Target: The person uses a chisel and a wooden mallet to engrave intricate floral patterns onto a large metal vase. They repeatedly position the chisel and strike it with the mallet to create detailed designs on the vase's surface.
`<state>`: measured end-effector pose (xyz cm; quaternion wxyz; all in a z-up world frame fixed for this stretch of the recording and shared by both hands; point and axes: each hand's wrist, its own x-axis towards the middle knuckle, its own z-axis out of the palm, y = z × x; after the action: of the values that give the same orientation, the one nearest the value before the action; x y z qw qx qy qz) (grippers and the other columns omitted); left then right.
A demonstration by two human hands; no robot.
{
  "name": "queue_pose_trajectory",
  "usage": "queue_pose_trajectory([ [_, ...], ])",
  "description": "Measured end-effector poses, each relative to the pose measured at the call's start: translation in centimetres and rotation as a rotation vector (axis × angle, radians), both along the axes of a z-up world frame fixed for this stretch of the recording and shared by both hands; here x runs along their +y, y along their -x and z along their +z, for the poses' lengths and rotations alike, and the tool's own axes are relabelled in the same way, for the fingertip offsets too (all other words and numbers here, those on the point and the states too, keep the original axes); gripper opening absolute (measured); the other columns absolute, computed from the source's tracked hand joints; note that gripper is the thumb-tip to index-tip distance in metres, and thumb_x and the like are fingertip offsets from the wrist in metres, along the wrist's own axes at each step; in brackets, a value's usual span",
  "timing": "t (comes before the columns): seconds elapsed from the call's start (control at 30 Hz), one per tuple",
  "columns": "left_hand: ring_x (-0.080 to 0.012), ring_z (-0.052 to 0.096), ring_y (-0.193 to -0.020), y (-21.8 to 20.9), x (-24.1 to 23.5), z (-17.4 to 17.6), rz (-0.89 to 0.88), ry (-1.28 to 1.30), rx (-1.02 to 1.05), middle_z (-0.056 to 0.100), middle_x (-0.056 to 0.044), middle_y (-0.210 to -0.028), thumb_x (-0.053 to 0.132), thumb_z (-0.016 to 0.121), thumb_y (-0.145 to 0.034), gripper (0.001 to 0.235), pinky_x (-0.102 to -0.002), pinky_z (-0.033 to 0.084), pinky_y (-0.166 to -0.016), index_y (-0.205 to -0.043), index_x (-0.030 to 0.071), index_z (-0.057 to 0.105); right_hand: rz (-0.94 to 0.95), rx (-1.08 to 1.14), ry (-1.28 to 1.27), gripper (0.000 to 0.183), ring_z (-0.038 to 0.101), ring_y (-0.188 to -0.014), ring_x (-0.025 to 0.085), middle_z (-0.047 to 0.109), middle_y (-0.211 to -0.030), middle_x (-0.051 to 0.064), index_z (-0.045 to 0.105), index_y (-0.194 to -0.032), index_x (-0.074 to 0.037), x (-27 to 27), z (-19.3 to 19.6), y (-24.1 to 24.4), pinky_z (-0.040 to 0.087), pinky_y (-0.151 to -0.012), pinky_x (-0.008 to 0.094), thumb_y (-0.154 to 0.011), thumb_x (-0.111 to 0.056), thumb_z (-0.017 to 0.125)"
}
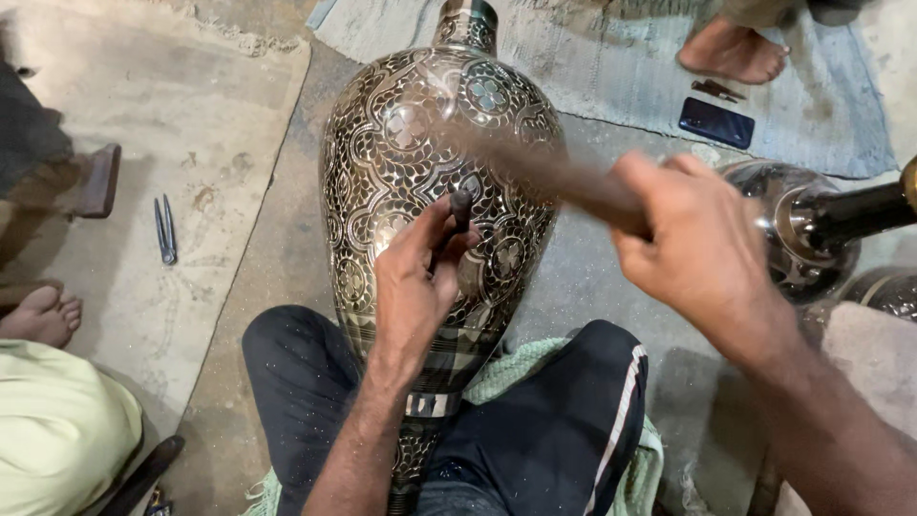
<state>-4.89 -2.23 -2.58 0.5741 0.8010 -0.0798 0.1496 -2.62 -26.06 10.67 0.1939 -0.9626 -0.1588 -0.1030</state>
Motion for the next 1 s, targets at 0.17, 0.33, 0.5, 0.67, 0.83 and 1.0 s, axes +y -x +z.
queue_pose_trajectory([
  [0.17, -0.0201, 0.079, -0.089, 0.0, -0.5, 0.0, 0.069, -0.093, 0.027, 0.077, -0.016, -0.111, -0.003, 0.073, -0.094, 0.037, -0.026, 0.069, -0.065, -0.13, 0.003, 0.066, 0.022, 0.001, -0.048, 0.027, 0.059, -0.08, 0.025, 0.059, -0.092, 0.012, 0.062, -0.111, -0.006, -0.3, 0.4, 0.1, 0.049, -0.071, 0.042, -0.086, -0.007, 0.073],
  [0.33, -0.0175, 0.079, -0.091, 0.1, -0.7, -0.2, 0.055, -0.006, -0.029, 0.077, -0.016, -0.111, -0.003, 0.067, -0.098, 0.035, -0.024, 0.071, -0.068, -0.132, 0.001, 0.065, 0.022, -0.01, 0.153, 0.024, 0.06, -0.078, 0.024, 0.065, -0.089, 0.009, 0.065, -0.106, -0.006, -1.0, 0.5, -0.1, 0.049, -0.064, 0.042, -0.083, -0.008, 0.073],
  [0.5, -0.0157, 0.079, -0.083, 0.3, -0.8, -0.7, 0.063, 0.057, 0.023, 0.079, -0.014, -0.107, -0.003, 0.061, -0.1, 0.033, -0.023, 0.07, -0.062, -0.132, 0.003, 0.064, -0.035, 0.011, 0.336, 0.013, 0.062, -0.068, 0.019, 0.067, -0.079, 0.006, 0.066, -0.103, -0.011, -1.3, 0.8, 0.1, 0.049, -0.053, 0.037, -0.093, -0.015, 0.073],
  [0.67, -0.0205, 0.079, -0.104, 0.7, -1.3, -1.2, 0.101, -0.012, -0.101, 0.076, -0.017, -0.116, -0.004, 0.065, -0.103, 0.029, -0.026, 0.068, -0.076, -0.131, 0.003, 0.063, 0.019, -0.119, 0.44, 0.014, 0.066, -0.072, 0.022, 0.069, -0.077, 0.005, 0.065, -0.097, -0.012, -0.8, 1.4, 0.5, 0.048, -0.052, 0.04, -0.088, -0.011, 0.075],
  [0.83, -0.022, 0.078, -0.106, 1.3, -1.6, -1.2, 0.082, 0.098, -0.08, 0.076, -0.016, -0.116, -0.006, 0.061, -0.102, 0.031, -0.029, 0.069, -0.084, -0.132, 0.001, 0.063, 0.016, -0.062, 0.291, 0.018, 0.065, -0.065, 0.021, 0.069, -0.078, 0.004, 0.064, -0.103, -0.01, -0.5, 1.3, 0.4, 0.05, -0.053, 0.036, -0.087, -0.009, 0.073],
  [1.0, -0.0209, 0.079, -0.095, 1.8, -1.8, -0.6, 0.146, 0.082, -0.003, 0.076, -0.015, -0.11, -0.006, 0.066, -0.099, 0.03, -0.027, 0.072, -0.073, -0.128, 0.001, 0.064, 0.092, -0.112, 0.136, 0.021, 0.064, -0.073, 0.021, 0.065, -0.082, 0.006, 0.062, -0.104, -0.007, -0.6, 1.0, 1.0, 0.05, -0.061, 0.037, -0.087, -0.007, 0.074],
])
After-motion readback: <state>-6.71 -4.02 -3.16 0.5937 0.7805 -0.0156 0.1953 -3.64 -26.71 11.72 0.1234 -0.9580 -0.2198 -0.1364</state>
